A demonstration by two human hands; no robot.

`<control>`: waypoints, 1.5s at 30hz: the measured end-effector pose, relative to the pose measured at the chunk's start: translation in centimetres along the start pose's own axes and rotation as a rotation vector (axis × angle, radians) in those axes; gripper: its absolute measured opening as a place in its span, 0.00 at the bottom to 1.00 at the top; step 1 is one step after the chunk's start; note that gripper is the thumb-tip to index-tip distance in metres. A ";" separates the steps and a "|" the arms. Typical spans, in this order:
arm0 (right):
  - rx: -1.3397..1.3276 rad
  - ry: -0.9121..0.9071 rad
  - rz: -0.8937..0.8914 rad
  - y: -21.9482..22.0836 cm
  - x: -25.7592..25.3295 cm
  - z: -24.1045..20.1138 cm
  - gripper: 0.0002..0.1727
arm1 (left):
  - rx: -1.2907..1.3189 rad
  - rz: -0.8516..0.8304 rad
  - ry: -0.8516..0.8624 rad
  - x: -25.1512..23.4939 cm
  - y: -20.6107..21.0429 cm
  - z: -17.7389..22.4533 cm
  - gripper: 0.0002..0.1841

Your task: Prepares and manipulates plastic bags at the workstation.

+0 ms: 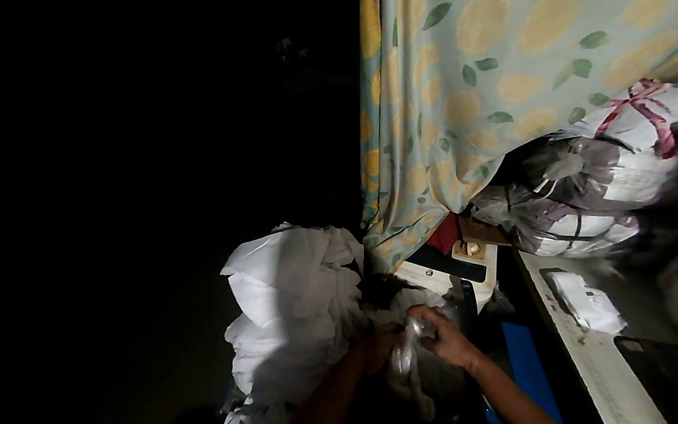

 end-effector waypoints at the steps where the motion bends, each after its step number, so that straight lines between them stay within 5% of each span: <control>1: 0.019 -0.012 -0.006 0.1 -0.1 0.0 0.34 | 0.048 -0.012 -0.002 -0.1 0.0 -0.2 0.21; 5: 0.029 -0.029 -0.018 0.2 -0.3 0.6 0.35 | 0.103 -0.069 0.011 -0.4 -0.7 -0.8 0.21; 10: 0.027 0.077 -0.067 -0.1 -0.6 1.7 0.32 | -0.246 0.159 0.025 0.1 -2.1 0.7 0.27; 15: -0.014 0.105 -0.089 0.2 -0.9 2.6 0.31 | -0.493 0.246 0.130 0.3 -2.4 2.3 0.20; 29: -0.147 0.108 -0.105 0.4 -0.8 4.1 0.27 | -0.713 0.128 0.254 -2.2 -1.3 3.7 0.14; 34: -0.094 0.089 -0.103 0.5 -0.8 4.2 0.24 | -0.727 0.122 0.245 -3.1 -0.4 3.9 0.14; 40: 0.205 0.233 -0.109 0.0 -0.9 4.7 0.29 | -0.559 0.236 0.007 -4.4 0.2 2.7 0.15; 43: 0.270 0.322 -0.043 -0.2 -0.7 4.7 0.32 | -0.288 0.254 0.013 -4.3 0.4 1.9 0.20; 45: 0.335 0.396 -0.028 0.2 -0.6 4.1 0.31 | -0.375 0.260 -0.037 -4.3 0.6 1.6 0.27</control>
Point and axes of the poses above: each hand's wrist, its own x-axis away from the middle knuckle, its own y-axis out of the palm, z = x × y, the point moved 8 cm from there along -x, towards the middle knuckle, and after that the axes turned 7 degrees about -y, right-handed, at the moved point
